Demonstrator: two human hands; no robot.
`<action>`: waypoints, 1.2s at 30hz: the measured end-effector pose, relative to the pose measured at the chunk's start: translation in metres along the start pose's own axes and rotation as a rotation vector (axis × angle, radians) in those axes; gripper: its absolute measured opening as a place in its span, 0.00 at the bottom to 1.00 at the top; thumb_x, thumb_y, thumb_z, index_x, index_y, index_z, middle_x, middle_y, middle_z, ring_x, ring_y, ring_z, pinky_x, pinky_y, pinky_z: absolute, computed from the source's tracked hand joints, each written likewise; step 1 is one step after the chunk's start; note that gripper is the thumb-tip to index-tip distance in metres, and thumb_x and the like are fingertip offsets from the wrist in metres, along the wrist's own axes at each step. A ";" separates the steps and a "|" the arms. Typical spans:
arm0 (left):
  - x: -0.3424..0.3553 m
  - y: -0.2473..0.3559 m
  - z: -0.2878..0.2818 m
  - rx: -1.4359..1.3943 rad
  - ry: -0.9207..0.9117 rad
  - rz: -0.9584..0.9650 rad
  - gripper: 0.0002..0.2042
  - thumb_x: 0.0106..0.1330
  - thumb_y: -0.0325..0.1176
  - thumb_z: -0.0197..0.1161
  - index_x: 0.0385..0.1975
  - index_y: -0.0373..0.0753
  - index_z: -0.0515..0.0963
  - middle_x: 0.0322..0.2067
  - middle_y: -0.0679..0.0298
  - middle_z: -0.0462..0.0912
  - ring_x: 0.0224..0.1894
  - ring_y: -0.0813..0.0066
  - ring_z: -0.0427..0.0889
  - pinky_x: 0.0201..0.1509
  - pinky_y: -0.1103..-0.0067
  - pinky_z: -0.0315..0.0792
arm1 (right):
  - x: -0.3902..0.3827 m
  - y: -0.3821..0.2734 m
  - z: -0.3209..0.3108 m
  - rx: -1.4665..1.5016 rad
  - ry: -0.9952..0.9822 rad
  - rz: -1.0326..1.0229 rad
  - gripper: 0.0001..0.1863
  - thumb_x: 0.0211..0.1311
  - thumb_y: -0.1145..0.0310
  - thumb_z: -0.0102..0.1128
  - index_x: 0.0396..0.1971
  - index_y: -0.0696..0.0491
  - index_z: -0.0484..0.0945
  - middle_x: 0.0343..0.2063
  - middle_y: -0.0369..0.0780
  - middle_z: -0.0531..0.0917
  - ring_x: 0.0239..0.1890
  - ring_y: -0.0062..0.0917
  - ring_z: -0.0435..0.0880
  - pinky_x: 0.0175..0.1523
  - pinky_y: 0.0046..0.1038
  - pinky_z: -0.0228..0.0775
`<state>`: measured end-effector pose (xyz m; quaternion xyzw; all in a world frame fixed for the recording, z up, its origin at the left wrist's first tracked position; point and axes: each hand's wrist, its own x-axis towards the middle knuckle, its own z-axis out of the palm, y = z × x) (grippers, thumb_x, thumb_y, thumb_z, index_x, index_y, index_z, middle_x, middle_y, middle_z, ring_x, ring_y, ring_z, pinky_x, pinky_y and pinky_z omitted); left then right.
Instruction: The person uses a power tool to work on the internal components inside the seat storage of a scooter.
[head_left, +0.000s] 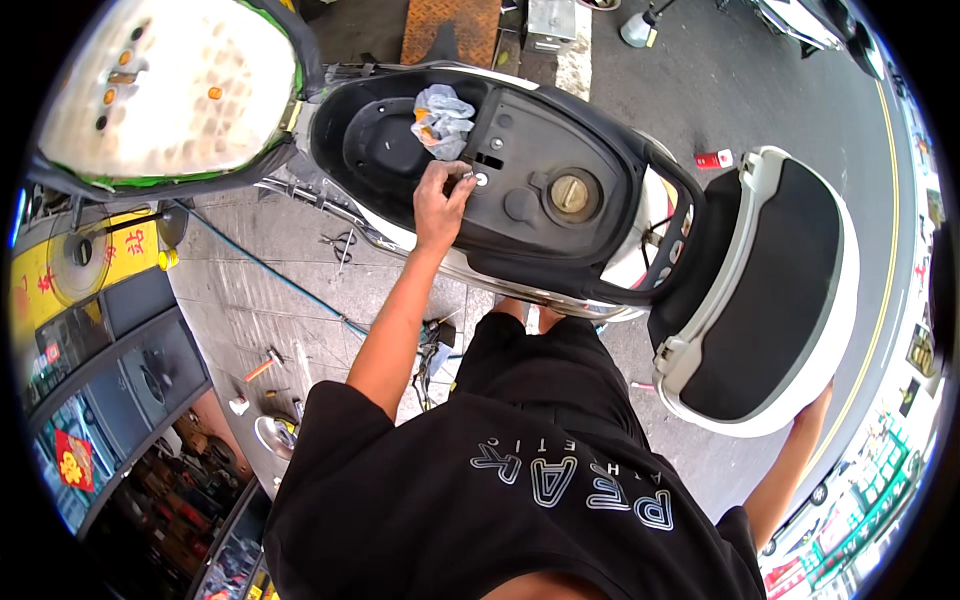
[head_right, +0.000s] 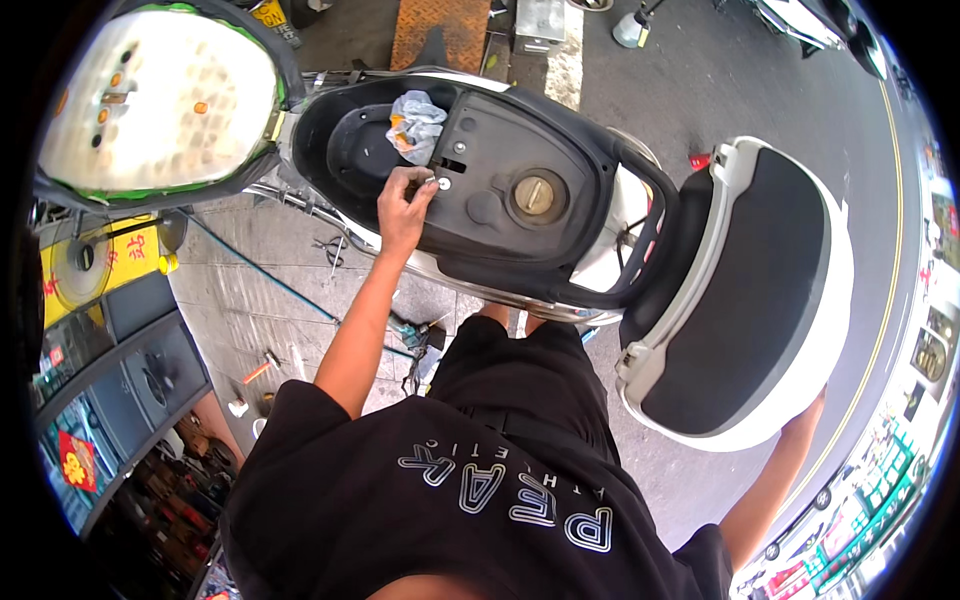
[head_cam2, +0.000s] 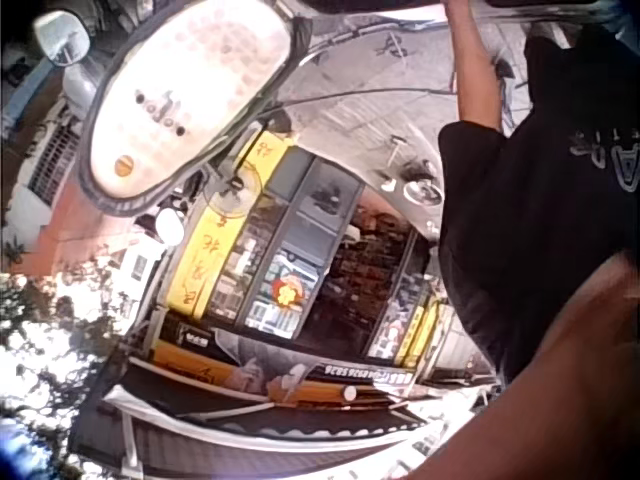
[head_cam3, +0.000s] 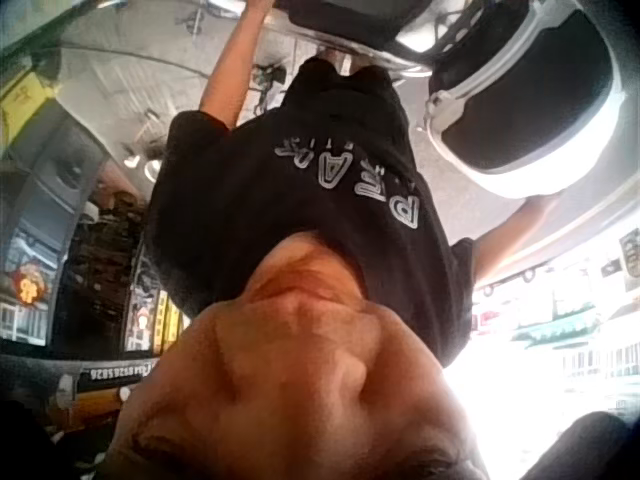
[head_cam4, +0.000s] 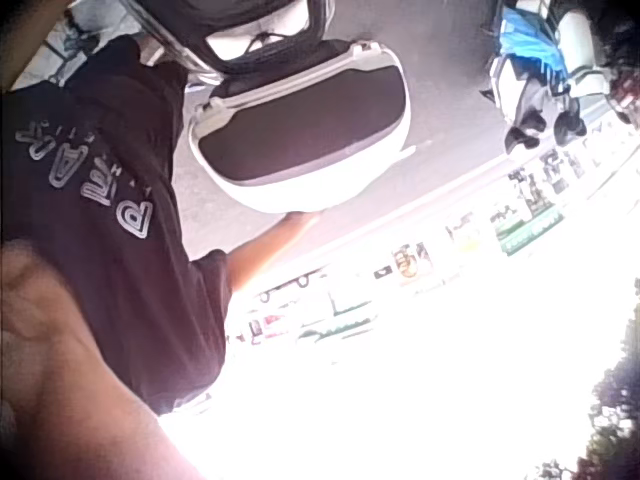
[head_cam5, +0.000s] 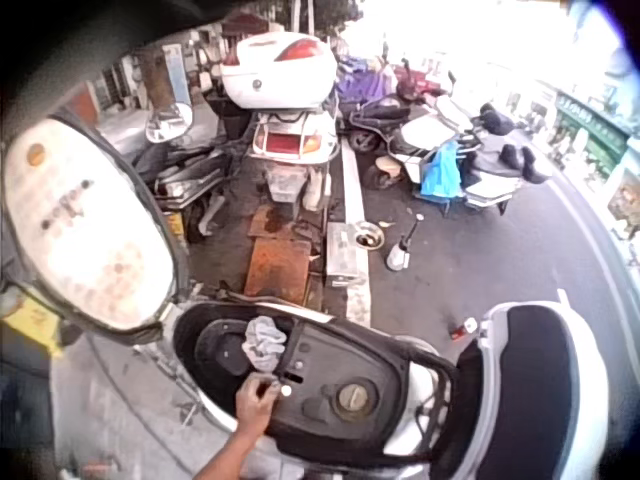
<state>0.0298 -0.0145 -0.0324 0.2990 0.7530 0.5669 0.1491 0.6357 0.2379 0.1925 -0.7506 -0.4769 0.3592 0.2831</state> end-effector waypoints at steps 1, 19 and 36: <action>-0.001 0.014 -0.006 0.036 -0.043 0.075 0.08 0.53 0.25 0.64 0.32 0.35 0.77 0.28 0.62 0.77 0.29 0.73 0.76 0.33 0.79 0.70 | 0.001 0.000 0.003 -0.033 -0.021 -0.018 0.27 0.67 0.50 0.43 0.53 0.58 0.69 0.36 0.40 0.79 0.36 0.26 0.81 0.36 0.26 0.76; 0.019 0.016 -0.017 0.265 -0.362 0.149 0.17 0.49 0.27 0.67 0.41 0.43 0.79 0.31 0.62 0.73 0.36 0.68 0.74 0.40 0.76 0.69 | 0.000 -0.001 0.008 0.050 -0.033 0.067 0.27 0.67 0.52 0.42 0.55 0.59 0.66 0.40 0.41 0.78 0.39 0.27 0.80 0.39 0.26 0.76; 0.004 -0.014 0.002 -0.005 -0.139 0.137 0.13 0.62 0.32 0.52 0.44 0.36 0.74 0.45 0.55 0.75 0.51 0.57 0.72 0.56 0.70 0.64 | -0.003 -0.008 0.010 -0.052 -0.004 0.096 0.28 0.67 0.51 0.41 0.58 0.58 0.65 0.44 0.42 0.77 0.43 0.27 0.79 0.42 0.25 0.75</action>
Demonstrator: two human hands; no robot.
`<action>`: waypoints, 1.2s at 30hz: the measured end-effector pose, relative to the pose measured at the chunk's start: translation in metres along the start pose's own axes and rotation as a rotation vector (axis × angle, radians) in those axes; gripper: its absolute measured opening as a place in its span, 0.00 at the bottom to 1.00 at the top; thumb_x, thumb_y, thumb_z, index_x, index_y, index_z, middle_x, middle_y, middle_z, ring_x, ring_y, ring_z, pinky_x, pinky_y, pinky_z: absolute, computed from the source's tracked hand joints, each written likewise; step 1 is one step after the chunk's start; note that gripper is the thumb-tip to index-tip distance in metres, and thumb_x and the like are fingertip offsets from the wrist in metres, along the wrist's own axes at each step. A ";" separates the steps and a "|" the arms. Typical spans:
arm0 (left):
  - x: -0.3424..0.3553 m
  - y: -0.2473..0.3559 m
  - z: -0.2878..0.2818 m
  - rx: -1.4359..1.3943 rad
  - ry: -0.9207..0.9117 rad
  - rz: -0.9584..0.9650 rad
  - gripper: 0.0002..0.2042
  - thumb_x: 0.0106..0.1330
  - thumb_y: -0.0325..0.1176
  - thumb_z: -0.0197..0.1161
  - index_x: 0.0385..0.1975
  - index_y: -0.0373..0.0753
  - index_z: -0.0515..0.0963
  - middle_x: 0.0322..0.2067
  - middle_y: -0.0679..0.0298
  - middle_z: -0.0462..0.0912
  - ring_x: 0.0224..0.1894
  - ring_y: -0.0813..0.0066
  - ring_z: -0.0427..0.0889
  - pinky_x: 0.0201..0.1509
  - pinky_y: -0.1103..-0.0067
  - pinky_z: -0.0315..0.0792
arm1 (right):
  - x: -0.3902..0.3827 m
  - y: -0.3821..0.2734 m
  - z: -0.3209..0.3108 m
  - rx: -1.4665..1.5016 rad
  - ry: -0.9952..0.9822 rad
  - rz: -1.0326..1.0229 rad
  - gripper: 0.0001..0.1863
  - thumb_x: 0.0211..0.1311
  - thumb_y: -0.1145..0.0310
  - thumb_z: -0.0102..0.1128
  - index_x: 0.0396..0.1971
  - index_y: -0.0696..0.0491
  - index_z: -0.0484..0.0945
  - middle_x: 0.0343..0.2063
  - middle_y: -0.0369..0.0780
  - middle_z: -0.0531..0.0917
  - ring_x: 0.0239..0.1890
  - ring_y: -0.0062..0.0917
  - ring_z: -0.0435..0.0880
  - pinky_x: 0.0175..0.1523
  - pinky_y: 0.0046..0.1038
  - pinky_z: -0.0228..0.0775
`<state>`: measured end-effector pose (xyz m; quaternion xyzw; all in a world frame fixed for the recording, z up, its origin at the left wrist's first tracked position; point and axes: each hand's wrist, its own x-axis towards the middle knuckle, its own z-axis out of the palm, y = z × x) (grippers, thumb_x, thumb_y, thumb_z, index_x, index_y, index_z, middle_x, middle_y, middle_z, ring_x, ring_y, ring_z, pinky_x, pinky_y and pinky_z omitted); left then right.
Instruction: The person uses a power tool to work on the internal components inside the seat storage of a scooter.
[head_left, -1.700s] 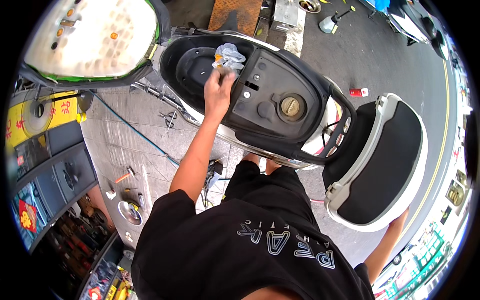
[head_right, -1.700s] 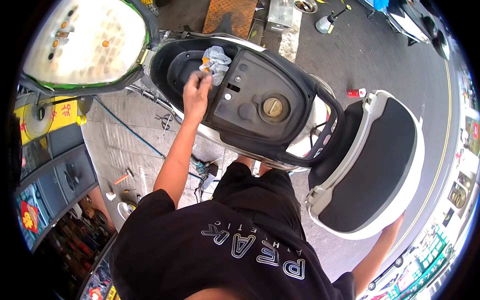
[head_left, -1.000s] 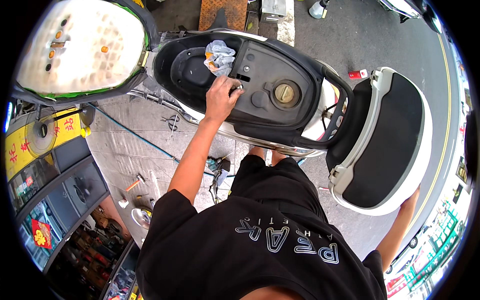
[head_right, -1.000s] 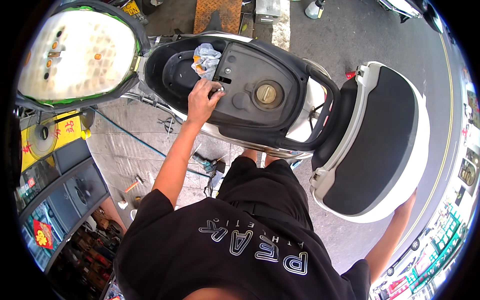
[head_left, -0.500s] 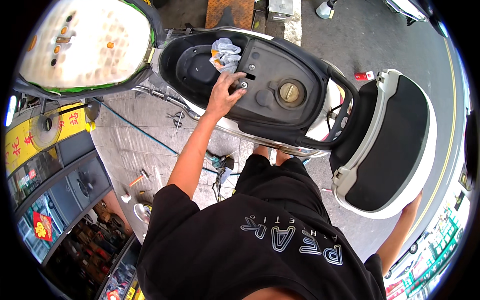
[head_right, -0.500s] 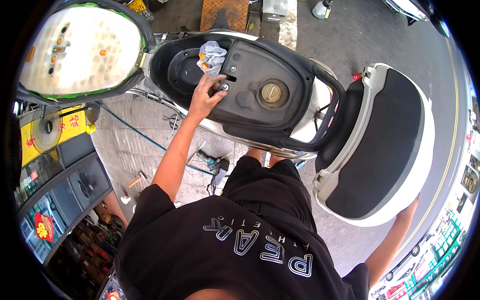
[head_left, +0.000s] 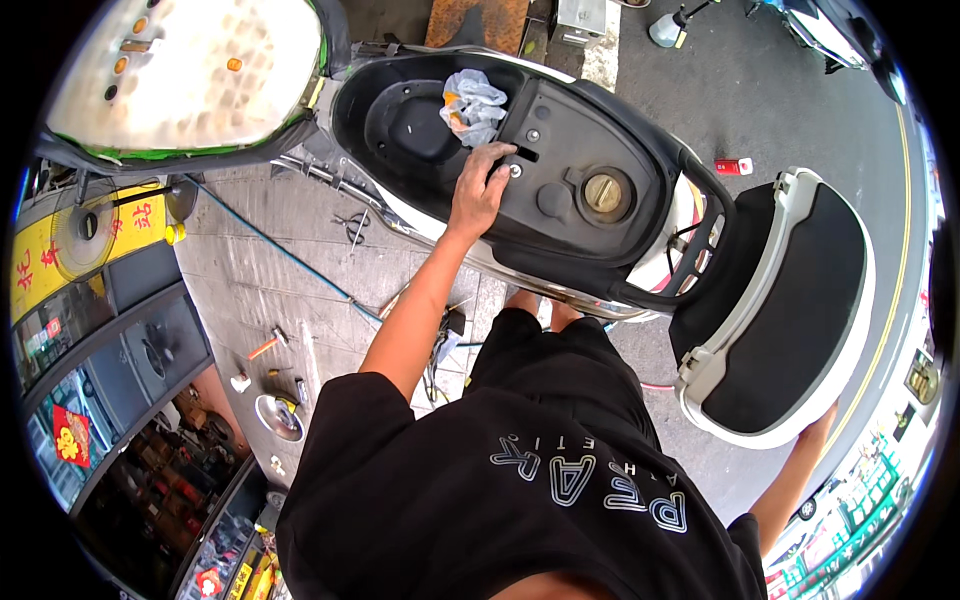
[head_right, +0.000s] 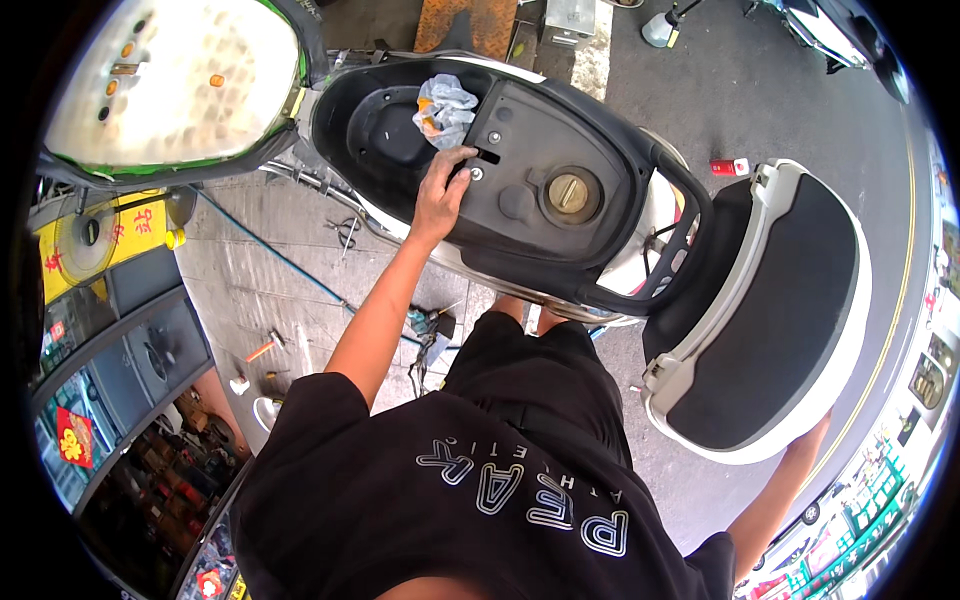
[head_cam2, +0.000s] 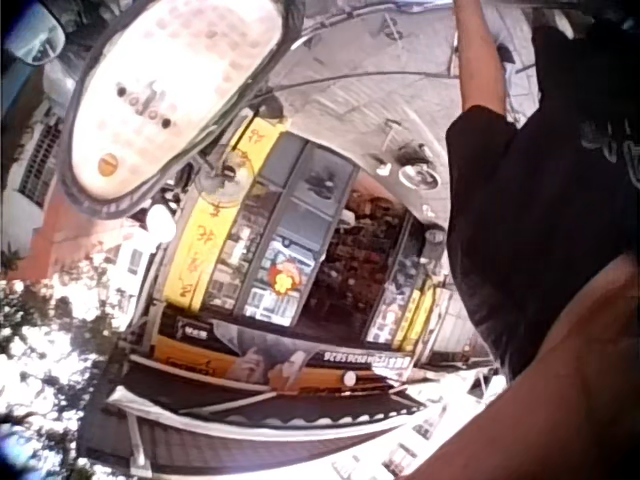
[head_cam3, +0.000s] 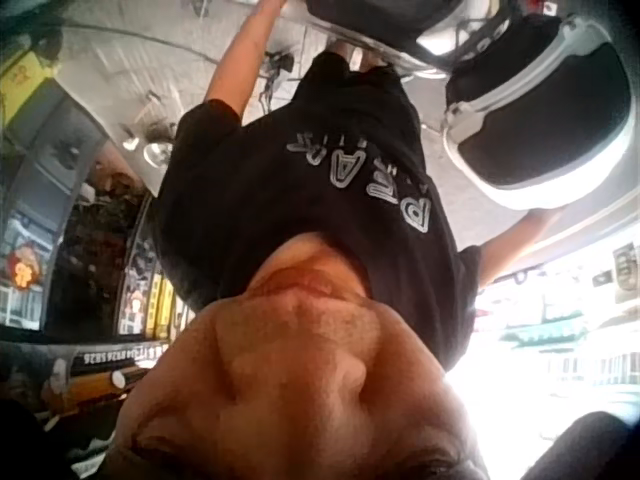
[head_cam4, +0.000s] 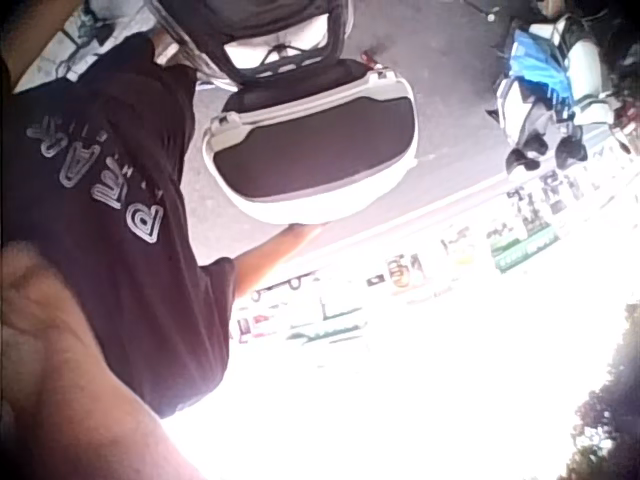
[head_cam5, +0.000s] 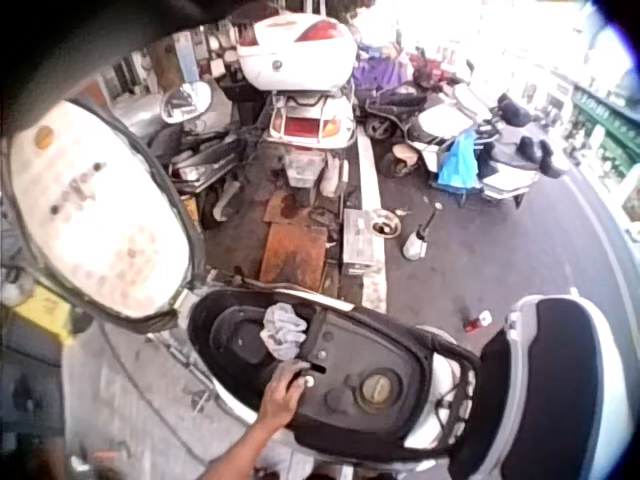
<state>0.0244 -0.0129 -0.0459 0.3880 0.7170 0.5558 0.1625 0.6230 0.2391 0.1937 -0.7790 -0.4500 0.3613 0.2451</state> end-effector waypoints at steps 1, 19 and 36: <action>0.000 0.000 -0.001 -0.002 0.000 0.003 0.13 0.62 0.32 0.52 0.44 0.36 0.74 0.45 0.55 0.75 0.51 0.57 0.72 0.56 0.70 0.64 | 0.000 0.001 0.000 0.007 0.005 -0.001 0.29 0.67 0.51 0.41 0.58 0.58 0.65 0.43 0.42 0.77 0.43 0.27 0.79 0.41 0.25 0.75; 0.023 0.003 -0.016 0.048 -0.215 0.163 0.19 0.45 0.31 0.67 0.39 0.37 0.72 0.41 0.56 0.74 0.47 0.57 0.73 0.51 0.69 0.66 | 0.003 0.001 -0.005 0.013 0.023 -0.001 0.26 0.66 0.53 0.42 0.54 0.58 0.68 0.38 0.40 0.79 0.38 0.25 0.80 0.37 0.26 0.75; 0.029 -0.011 -0.024 -0.095 -0.320 0.134 0.07 0.51 0.30 0.66 0.30 0.39 0.78 0.37 0.64 0.74 0.43 0.66 0.73 0.48 0.74 0.68 | -0.012 0.004 -0.011 -0.008 0.060 0.040 0.25 0.66 0.53 0.43 0.53 0.58 0.68 0.37 0.40 0.79 0.37 0.25 0.80 0.36 0.26 0.75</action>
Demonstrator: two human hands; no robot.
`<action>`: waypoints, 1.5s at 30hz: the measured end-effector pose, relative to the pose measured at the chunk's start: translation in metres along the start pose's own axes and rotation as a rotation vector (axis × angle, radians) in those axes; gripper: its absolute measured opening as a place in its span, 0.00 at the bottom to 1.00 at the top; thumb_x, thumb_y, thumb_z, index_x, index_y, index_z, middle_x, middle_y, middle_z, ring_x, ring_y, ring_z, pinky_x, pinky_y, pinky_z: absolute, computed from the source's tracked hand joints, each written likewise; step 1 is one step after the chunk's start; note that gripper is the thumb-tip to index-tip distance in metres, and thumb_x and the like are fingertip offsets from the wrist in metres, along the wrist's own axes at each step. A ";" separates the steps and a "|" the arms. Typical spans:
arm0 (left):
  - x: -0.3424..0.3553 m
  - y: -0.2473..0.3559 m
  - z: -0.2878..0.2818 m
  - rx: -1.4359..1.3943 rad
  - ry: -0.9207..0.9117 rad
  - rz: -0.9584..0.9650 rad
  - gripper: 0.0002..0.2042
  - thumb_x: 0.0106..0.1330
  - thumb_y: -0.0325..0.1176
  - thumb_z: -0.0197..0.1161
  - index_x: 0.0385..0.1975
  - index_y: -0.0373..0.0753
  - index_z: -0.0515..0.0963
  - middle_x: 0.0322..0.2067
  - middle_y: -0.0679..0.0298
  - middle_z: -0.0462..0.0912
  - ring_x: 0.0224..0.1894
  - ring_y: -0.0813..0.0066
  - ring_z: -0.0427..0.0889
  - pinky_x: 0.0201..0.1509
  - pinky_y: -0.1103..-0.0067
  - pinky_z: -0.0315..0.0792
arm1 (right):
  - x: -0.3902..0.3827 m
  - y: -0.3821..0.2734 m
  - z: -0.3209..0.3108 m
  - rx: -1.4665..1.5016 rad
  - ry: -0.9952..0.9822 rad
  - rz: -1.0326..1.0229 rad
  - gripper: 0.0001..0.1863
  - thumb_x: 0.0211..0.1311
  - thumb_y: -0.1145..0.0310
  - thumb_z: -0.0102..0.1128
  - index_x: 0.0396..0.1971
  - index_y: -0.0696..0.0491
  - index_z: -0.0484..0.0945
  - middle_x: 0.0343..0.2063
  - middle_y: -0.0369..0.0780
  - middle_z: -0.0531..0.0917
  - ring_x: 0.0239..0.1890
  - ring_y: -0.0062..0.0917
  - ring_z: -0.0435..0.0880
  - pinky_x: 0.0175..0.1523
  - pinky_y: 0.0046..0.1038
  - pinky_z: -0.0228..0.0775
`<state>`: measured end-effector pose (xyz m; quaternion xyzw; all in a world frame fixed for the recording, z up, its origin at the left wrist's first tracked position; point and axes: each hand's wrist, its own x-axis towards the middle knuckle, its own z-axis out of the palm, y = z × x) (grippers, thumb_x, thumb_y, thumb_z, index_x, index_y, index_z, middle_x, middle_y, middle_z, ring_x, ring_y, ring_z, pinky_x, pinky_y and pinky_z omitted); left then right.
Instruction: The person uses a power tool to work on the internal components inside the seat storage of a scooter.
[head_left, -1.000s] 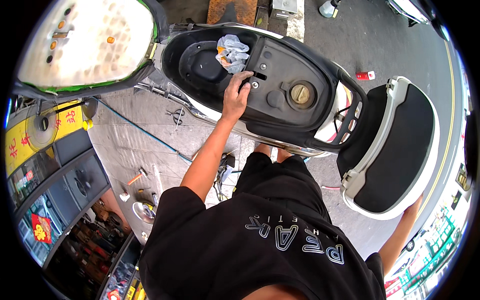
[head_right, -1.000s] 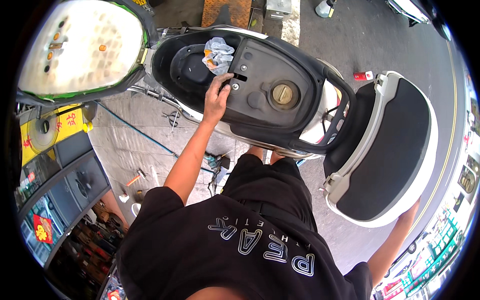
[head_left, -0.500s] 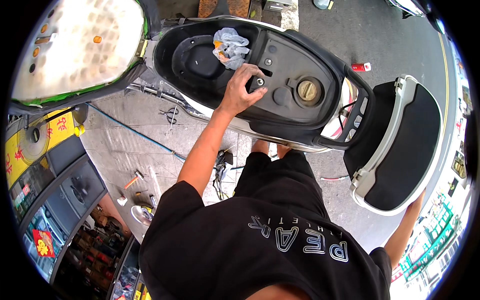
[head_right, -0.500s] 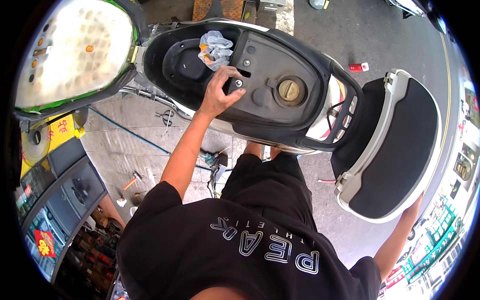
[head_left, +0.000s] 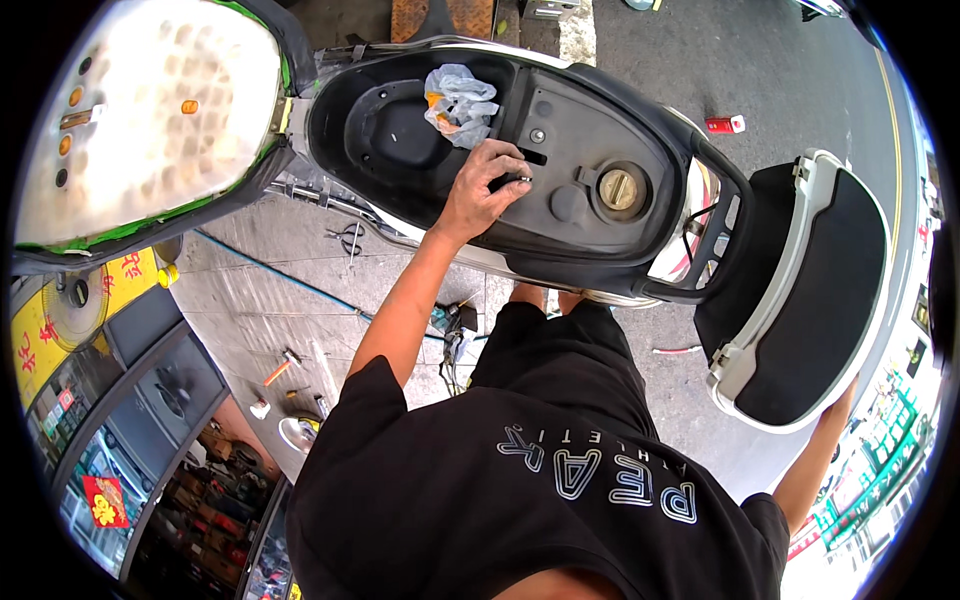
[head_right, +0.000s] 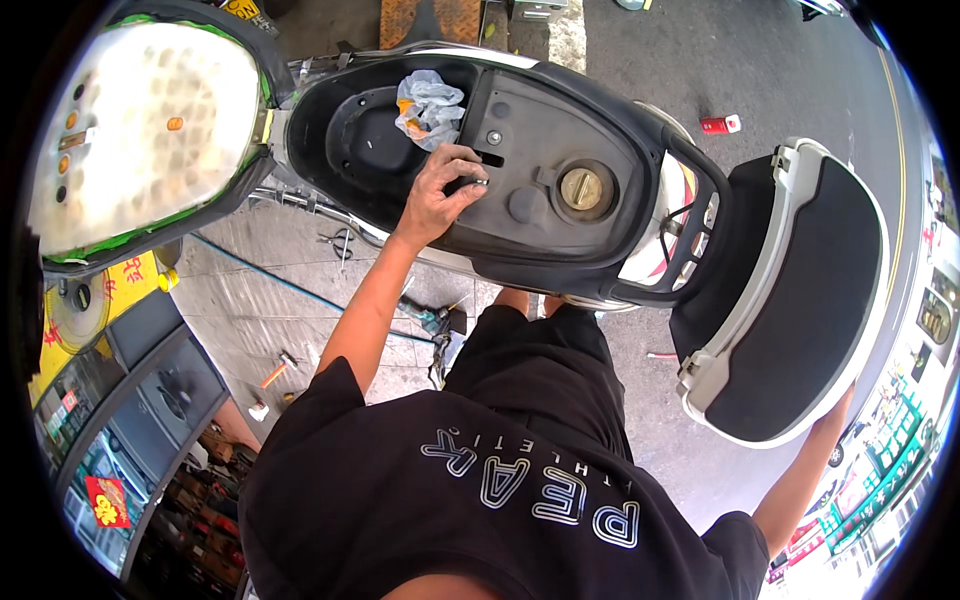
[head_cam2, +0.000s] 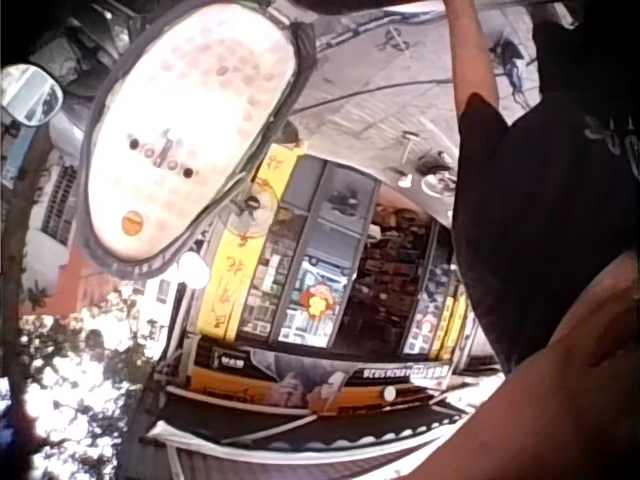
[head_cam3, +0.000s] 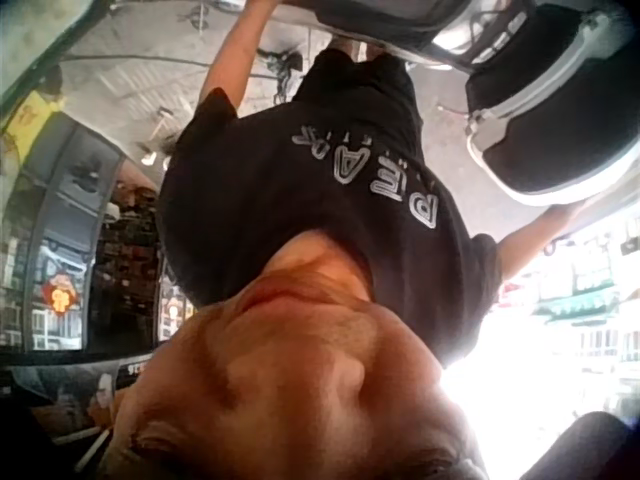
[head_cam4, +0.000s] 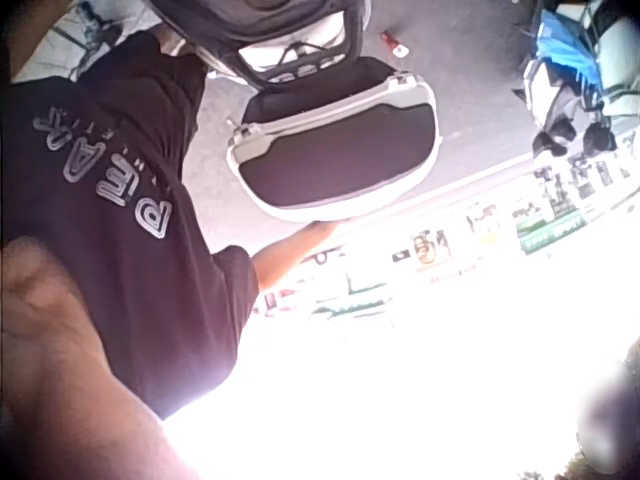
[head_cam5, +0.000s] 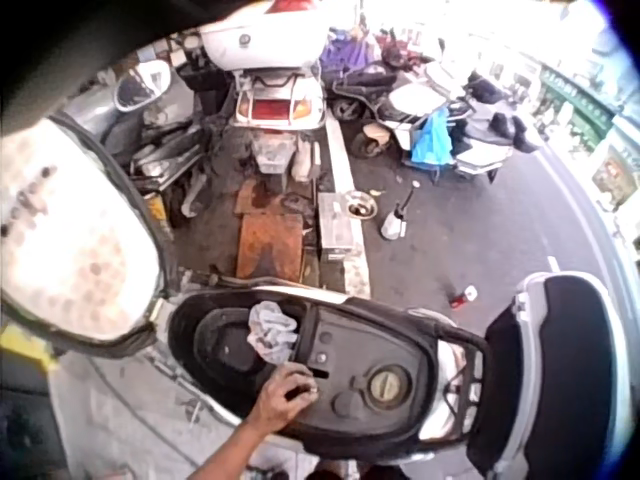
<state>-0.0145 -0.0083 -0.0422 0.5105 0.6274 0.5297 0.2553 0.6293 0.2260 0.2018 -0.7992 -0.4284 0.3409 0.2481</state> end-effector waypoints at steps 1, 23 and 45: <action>-0.001 -0.001 0.000 0.000 0.003 -0.002 0.07 0.51 0.30 0.66 0.30 0.39 0.78 0.37 0.64 0.74 0.43 0.66 0.73 0.48 0.74 0.68 | 0.000 -0.001 0.000 0.001 -0.004 0.002 0.25 0.66 0.53 0.43 0.53 0.58 0.68 0.37 0.40 0.79 0.37 0.25 0.80 0.36 0.26 0.75; 0.001 0.003 0.003 -0.031 -0.009 -0.023 0.06 0.54 0.29 0.62 0.30 0.36 0.77 0.38 0.61 0.74 0.44 0.63 0.74 0.50 0.73 0.67 | -0.003 -0.004 0.000 0.002 -0.021 -0.056 0.25 0.66 0.54 0.43 0.52 0.58 0.69 0.36 0.40 0.79 0.36 0.25 0.80 0.35 0.26 0.75; -0.003 0.007 0.006 0.034 0.103 -0.032 0.08 0.50 0.28 0.67 0.29 0.37 0.77 0.37 0.62 0.76 0.42 0.65 0.76 0.47 0.74 0.69 | 0.009 0.006 -0.003 -0.004 -0.041 -0.047 0.24 0.66 0.54 0.43 0.52 0.58 0.69 0.35 0.39 0.79 0.35 0.25 0.80 0.35 0.26 0.75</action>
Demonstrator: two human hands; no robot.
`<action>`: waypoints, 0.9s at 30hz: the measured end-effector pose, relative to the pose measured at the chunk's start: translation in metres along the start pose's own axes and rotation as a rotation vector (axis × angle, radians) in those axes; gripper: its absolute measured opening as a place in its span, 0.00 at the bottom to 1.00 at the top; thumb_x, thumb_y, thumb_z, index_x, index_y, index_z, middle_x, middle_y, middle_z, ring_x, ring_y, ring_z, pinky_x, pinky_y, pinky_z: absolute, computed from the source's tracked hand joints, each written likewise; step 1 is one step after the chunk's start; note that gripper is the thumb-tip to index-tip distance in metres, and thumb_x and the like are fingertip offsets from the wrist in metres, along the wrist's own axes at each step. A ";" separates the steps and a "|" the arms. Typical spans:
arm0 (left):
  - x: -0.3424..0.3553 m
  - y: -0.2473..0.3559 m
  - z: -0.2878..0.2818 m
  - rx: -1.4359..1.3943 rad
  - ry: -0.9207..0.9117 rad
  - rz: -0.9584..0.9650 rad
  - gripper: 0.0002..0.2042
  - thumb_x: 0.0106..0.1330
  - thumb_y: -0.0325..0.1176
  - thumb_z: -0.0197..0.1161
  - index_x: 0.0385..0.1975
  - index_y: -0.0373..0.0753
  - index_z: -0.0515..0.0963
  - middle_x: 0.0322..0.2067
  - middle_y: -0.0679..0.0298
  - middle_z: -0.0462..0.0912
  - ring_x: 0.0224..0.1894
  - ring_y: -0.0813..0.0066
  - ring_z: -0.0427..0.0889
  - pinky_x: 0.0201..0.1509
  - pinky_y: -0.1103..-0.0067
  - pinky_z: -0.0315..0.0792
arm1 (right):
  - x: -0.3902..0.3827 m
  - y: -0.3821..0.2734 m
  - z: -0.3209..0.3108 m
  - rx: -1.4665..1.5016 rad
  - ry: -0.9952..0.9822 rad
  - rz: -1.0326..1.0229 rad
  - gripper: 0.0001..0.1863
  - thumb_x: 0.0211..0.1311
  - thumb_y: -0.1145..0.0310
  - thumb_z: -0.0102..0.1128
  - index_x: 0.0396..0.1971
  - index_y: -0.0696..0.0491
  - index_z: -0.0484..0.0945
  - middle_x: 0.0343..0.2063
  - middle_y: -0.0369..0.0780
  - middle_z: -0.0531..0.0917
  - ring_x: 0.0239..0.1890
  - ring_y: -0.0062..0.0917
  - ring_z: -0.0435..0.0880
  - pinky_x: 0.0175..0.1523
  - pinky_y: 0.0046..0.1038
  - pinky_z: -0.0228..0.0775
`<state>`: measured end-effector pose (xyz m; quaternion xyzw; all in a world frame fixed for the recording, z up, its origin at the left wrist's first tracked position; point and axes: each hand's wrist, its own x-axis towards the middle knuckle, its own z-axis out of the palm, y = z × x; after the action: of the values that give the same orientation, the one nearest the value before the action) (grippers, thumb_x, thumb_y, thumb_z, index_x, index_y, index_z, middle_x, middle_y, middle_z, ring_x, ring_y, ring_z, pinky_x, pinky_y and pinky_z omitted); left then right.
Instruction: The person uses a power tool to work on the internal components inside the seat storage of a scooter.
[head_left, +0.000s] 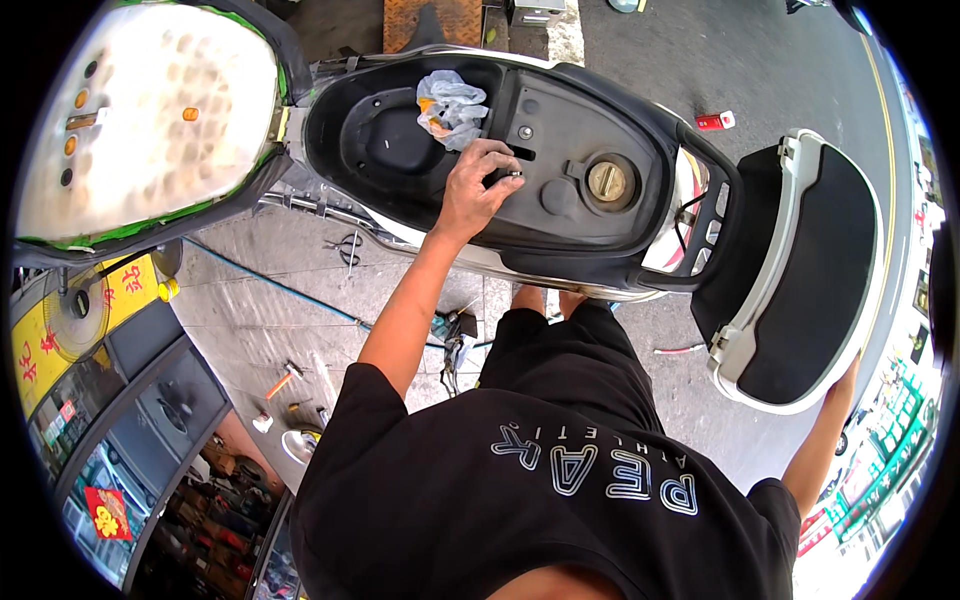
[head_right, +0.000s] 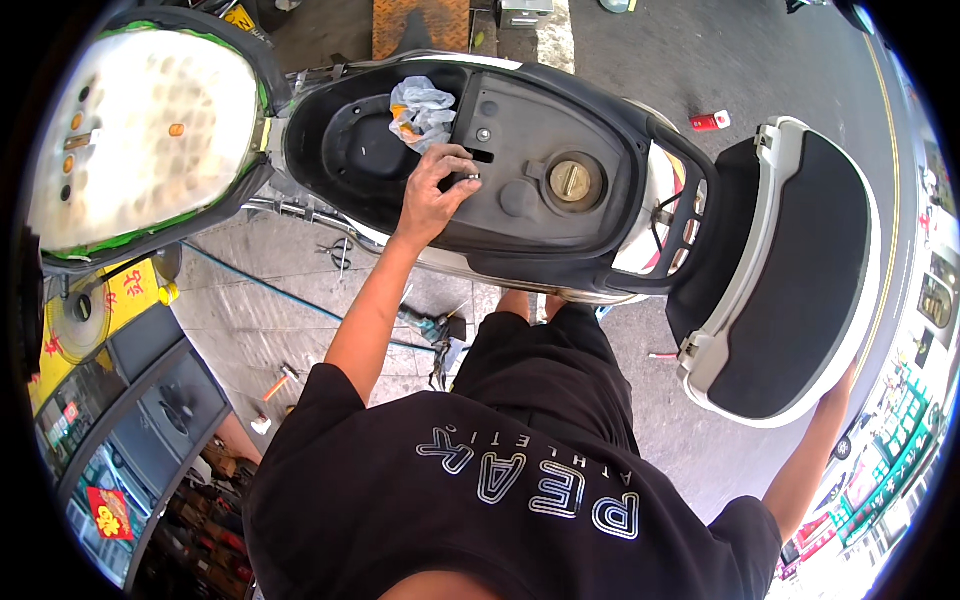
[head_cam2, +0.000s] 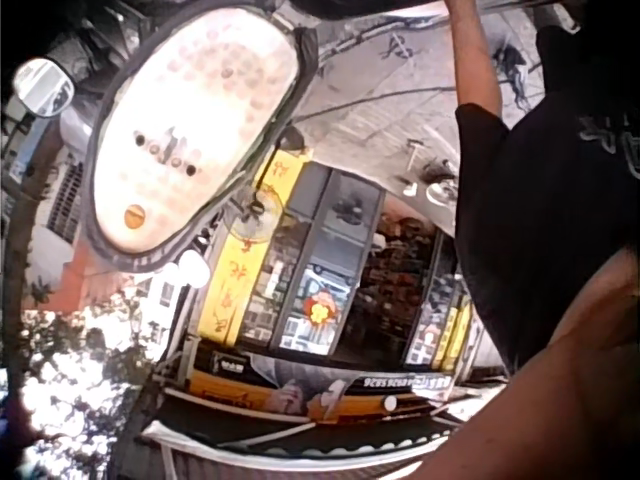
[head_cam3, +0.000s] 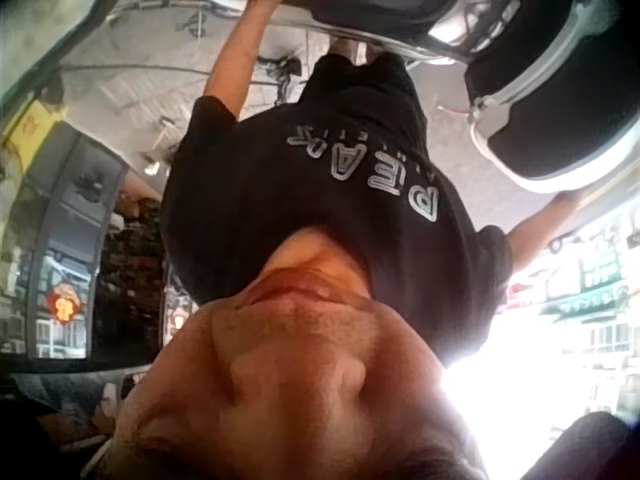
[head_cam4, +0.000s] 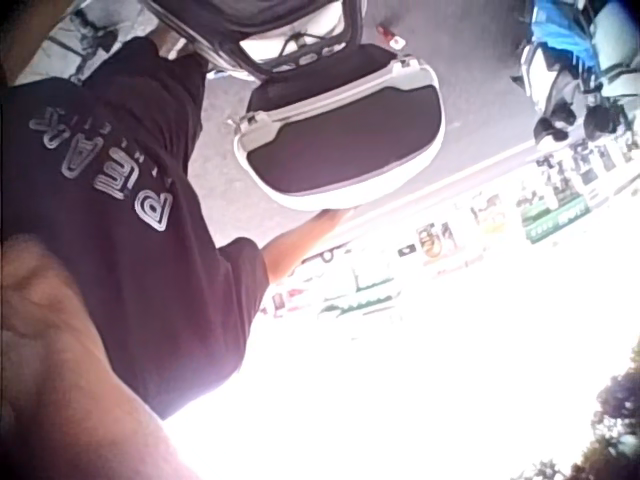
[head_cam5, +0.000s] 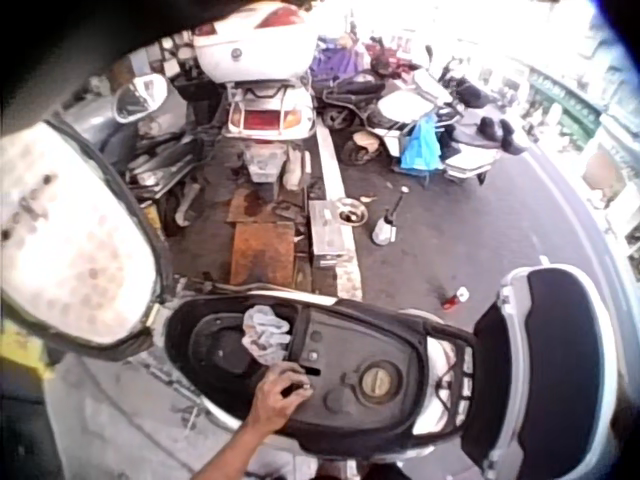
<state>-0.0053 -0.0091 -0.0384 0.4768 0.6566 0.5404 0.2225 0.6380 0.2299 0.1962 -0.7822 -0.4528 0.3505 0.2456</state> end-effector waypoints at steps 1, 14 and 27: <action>0.002 0.004 -0.001 0.009 -0.017 -0.010 0.08 0.50 0.29 0.66 0.29 0.38 0.78 0.37 0.62 0.76 0.42 0.65 0.75 0.47 0.74 0.69 | 0.001 0.000 0.000 -0.001 0.002 0.001 0.24 0.66 0.54 0.43 0.52 0.58 0.69 0.35 0.39 0.79 0.35 0.25 0.80 0.35 0.26 0.75; 0.001 0.004 -0.002 -0.047 -0.006 -0.046 0.08 0.48 0.28 0.67 0.26 0.36 0.76 0.37 0.62 0.76 0.42 0.66 0.76 0.47 0.75 0.68 | 0.003 -0.002 0.000 -0.005 -0.008 0.003 0.24 0.66 0.54 0.43 0.51 0.58 0.70 0.35 0.39 0.79 0.35 0.24 0.80 0.34 0.26 0.75; -0.002 -0.003 -0.006 -0.092 -0.137 -0.085 0.06 0.54 0.26 0.61 0.32 0.39 0.80 0.40 0.62 0.72 0.46 0.65 0.72 0.51 0.74 0.67 | 0.008 0.004 -0.002 0.007 -0.016 -0.003 0.23 0.66 0.55 0.43 0.51 0.58 0.70 0.34 0.39 0.79 0.34 0.24 0.80 0.34 0.26 0.75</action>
<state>-0.0102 -0.0131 -0.0396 0.4734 0.6339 0.5263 0.3115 0.6443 0.2350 0.1918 -0.7778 -0.4548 0.3579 0.2451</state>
